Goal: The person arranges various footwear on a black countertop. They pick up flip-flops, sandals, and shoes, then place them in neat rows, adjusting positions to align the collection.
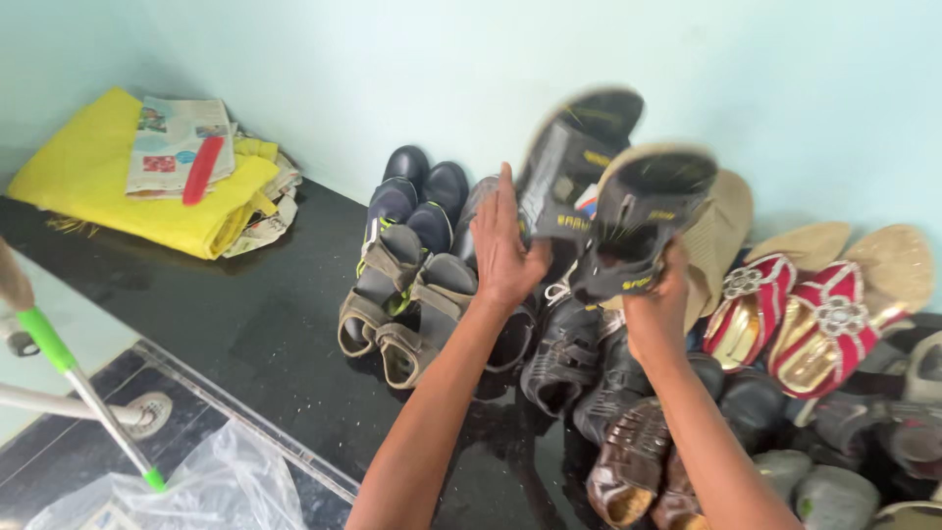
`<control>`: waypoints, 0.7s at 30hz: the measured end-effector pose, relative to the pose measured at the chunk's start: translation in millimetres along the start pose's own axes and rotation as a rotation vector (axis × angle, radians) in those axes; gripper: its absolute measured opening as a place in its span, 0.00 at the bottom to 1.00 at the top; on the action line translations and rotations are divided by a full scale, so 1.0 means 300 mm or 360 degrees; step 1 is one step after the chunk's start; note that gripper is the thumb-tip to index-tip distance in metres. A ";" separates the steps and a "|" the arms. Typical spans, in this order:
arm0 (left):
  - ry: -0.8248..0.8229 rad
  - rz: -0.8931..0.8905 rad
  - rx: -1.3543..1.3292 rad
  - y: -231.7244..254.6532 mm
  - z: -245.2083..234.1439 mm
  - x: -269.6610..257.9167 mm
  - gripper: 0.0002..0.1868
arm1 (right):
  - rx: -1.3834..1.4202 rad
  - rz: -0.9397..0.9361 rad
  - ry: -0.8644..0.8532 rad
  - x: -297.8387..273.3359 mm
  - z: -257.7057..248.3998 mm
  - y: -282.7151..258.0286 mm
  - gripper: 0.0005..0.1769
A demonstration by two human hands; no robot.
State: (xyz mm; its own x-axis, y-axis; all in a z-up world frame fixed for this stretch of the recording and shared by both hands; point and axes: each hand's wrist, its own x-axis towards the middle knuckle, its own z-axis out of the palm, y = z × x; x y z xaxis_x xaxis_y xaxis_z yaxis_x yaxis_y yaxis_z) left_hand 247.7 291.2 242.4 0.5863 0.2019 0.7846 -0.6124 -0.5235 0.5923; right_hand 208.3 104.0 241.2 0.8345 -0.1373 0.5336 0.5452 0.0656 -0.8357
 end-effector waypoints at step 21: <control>0.0252 -0.1212 -0.1345 -0.229 0.119 0.196 0.25 | 0.0449 0.0497 0.0611 0.123 0.135 0.167 0.32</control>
State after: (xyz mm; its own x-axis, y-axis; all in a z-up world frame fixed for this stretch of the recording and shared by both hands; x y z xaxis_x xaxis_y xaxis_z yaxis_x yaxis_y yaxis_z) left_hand 343.3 309.4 241.3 0.9206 0.3612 0.1487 -0.3230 0.4899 0.8098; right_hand 269.8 142.3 224.3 0.8994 -0.4148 0.1376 0.3216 0.4149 -0.8512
